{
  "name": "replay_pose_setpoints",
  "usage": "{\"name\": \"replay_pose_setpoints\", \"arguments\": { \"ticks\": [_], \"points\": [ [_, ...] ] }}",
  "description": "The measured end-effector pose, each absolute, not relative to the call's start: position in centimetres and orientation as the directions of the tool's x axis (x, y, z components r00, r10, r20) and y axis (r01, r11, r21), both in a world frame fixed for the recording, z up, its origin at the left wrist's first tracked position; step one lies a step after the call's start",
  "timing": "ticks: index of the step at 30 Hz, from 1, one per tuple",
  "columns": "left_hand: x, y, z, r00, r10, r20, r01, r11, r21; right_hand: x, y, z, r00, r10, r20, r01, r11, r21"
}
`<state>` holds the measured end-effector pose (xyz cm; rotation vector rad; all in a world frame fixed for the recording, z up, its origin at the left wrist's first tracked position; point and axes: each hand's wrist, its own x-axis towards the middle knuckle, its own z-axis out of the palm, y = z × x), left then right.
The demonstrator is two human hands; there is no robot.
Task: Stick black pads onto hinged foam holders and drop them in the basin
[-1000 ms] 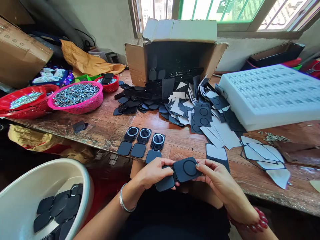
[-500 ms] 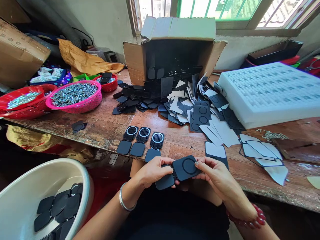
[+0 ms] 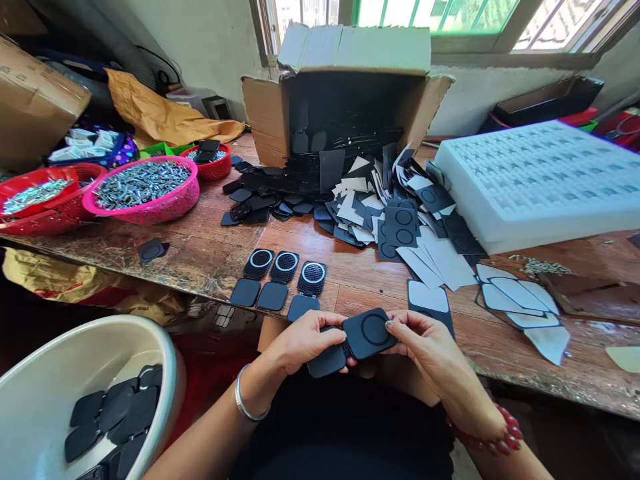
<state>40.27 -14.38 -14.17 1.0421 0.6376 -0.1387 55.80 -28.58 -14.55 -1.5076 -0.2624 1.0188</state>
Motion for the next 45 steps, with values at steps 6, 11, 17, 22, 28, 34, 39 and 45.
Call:
{"name": "replay_pose_setpoints", "arguments": {
  "ticks": [6, 11, 17, 22, 28, 34, 39, 45],
  "points": [
    [40.1, -14.5, -14.3, 0.803, 0.218, -0.555, 0.391, 0.510, 0.766, 55.7, -28.7, -14.9, 0.605, 0.681, -0.413, -0.358, -0.230, -0.905],
    [40.1, -14.7, -14.3, 0.804, 0.243, -0.543, 0.377, 0.498, 0.781, 56.0, -29.2, -15.8, 0.578, 0.713, -0.398, -0.346, -0.228, -0.910],
    [40.2, -14.9, -14.4, 0.800, 0.272, -0.534, 0.363, 0.490, 0.793, 55.9, -29.3, -16.1, 0.585, 0.709, -0.393, -0.363, -0.205, -0.909],
    [40.2, -15.0, -14.2, 0.797, 0.287, -0.531, 0.352, 0.494, 0.795, 55.9, -29.2, -16.1, 0.582, 0.711, -0.395, -0.374, -0.197, -0.906],
    [40.2, -15.1, -14.0, 0.810, 0.306, -0.500, 0.327, 0.474, 0.818, 55.8, -29.0, -15.7, 0.601, 0.703, -0.381, -0.318, -0.228, -0.920],
    [40.1, -15.1, -14.1, 0.818, 0.325, -0.475, 0.308, 0.450, 0.838, 55.8, -28.9, -16.2, 0.630, 0.711, -0.312, -0.237, -0.206, -0.949],
    [40.1, -15.0, -14.1, 0.817, 0.313, -0.483, 0.315, 0.459, 0.831, 55.8, -29.1, -16.5, 0.682, 0.710, -0.177, -0.030, -0.215, -0.976],
    [40.1, -15.0, -14.1, 0.821, 0.302, -0.484, 0.322, 0.455, 0.830, 55.2, -28.8, -15.3, 0.708, 0.706, 0.014, 0.249, -0.231, -0.940]
  ]
}}
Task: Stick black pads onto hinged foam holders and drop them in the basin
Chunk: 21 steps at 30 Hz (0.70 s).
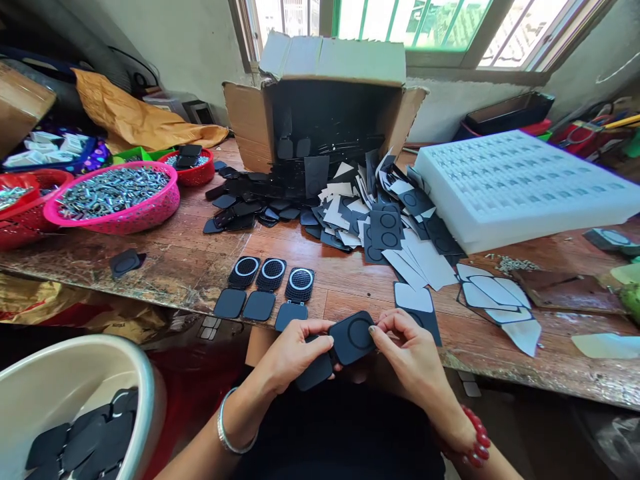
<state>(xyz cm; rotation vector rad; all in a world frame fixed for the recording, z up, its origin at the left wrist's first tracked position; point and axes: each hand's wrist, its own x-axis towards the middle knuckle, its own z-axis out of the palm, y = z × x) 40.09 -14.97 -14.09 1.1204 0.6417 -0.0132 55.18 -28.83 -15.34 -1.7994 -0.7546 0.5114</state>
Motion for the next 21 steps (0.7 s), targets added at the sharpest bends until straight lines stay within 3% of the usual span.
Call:
{"name": "replay_pose_setpoints", "arguments": {
  "ticks": [6, 10, 12, 14, 17, 21],
  "points": [
    [39.9, -14.8, -14.3, 0.849, 0.264, -0.458, 0.332, 0.408, 0.851, 54.8, -29.1, -14.6, 0.614, 0.779, 0.129, 0.503, -0.259, -0.825],
    [40.0, -14.8, -14.4, 0.858, 0.258, -0.444, 0.328, 0.390, 0.860, 55.4, -29.9, -14.6, 0.543, 0.821, 0.179, 0.695, -0.319, -0.644],
    [39.9, -15.0, -14.5, 0.862, 0.264, -0.433, 0.309, 0.406, 0.860, 56.0, -30.2, -14.7, 0.594, 0.789, 0.159, 0.704, -0.413, -0.577],
    [39.8, -15.2, -14.6, 0.870, 0.273, -0.410, 0.271, 0.429, 0.861, 56.5, -30.3, -14.7, 0.651, 0.754, 0.090, 0.628, -0.468, -0.621],
    [39.5, -15.7, -14.8, 0.888, 0.315, -0.336, 0.204, 0.386, 0.900, 56.2, -29.9, -14.8, 0.585, 0.808, -0.066, 0.459, -0.397, -0.794],
    [38.9, -16.0, -15.3, 0.893, 0.351, -0.282, 0.203, 0.245, 0.948, 54.6, -29.1, -15.3, 0.617, 0.787, -0.024, 0.353, -0.303, -0.885]
  ]
}}
